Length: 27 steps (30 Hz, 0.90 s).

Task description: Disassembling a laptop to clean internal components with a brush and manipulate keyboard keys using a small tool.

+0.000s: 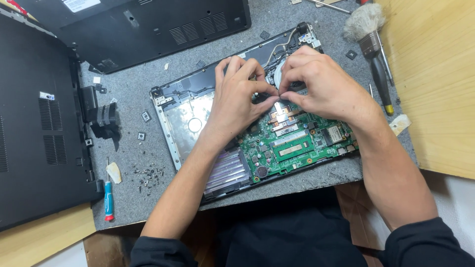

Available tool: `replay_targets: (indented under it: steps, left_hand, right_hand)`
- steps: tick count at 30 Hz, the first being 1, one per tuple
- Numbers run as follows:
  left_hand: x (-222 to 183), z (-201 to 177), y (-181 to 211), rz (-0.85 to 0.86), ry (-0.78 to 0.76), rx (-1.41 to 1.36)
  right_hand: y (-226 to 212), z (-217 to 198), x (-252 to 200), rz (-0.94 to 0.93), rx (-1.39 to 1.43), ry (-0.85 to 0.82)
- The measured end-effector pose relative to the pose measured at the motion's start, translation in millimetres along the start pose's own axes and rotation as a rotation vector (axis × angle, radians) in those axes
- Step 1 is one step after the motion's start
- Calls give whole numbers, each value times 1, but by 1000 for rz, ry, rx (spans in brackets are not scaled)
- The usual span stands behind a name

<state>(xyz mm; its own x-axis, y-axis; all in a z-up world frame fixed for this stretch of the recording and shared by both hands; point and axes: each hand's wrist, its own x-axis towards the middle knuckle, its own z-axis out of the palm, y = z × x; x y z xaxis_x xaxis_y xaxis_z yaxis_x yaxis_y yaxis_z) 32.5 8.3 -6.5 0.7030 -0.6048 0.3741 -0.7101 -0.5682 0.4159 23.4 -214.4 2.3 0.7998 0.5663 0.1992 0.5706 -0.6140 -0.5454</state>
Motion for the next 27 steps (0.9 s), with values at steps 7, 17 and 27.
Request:
replay_targets:
  steps: [7, 17, 27]
  left_hand:
    - [0, -7, 2, 64, -6, 45]
    - [-2, -6, 1, 60, -22, 14]
    - [0, -9, 10, 55, -4, 87]
  right_hand:
    - [2, 1, -1, -47, -12, -1]
    - [2, -2, -1, -57, 7, -2]
    - [5, -10, -3, -73, 76, -38]
